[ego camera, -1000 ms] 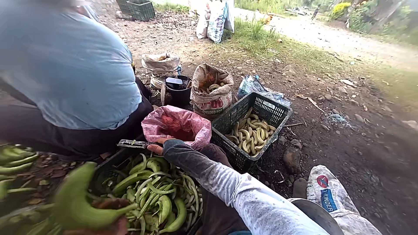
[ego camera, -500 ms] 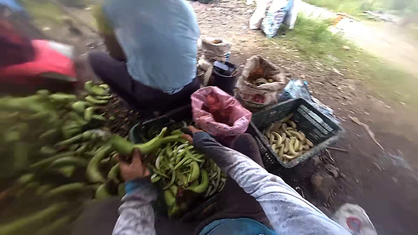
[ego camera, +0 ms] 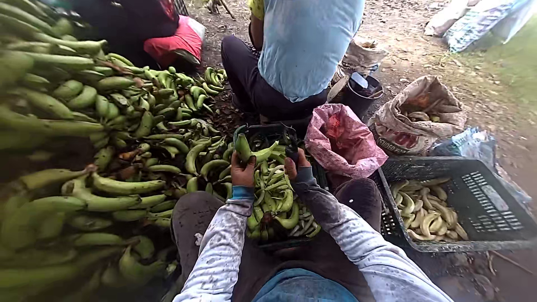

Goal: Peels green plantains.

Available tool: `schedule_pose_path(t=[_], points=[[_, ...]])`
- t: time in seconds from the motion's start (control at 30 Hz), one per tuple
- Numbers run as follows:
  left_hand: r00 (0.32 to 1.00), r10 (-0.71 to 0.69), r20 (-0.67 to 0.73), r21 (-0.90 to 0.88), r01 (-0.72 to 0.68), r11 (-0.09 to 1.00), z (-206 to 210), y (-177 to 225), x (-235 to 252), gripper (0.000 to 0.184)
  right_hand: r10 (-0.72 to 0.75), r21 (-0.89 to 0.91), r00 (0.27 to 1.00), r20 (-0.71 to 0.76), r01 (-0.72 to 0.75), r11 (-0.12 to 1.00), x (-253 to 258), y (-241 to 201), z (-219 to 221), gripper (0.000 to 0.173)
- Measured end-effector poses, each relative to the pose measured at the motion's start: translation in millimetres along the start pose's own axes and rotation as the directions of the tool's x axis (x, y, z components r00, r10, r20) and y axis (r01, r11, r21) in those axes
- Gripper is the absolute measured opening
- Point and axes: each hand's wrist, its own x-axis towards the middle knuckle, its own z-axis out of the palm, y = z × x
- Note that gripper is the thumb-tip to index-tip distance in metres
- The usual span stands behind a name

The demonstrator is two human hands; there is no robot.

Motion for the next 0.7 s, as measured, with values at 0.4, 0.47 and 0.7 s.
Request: schedule_pose_path(t=[0.4,0.47,0.7], points=[[0.934,-0.349,-0.073,0.076,0.354,0.932,-14,2,16,0.059,0.052,-0.12,0.894,0.444,0.002,0.993,15,147,27,0.045],[0.906,-0.417,-0.078,0.121,0.424,0.898,-13,-5,19,0.06,0.143,-0.143,0.779,0.61,-0.069,0.987,15,78,7,0.041],[0.813,-0.581,0.027,-0.068,0.582,0.811,23,-3,-27,0.052,0.189,-0.561,0.935,0.301,0.013,0.827,31,48,-19,0.05]])
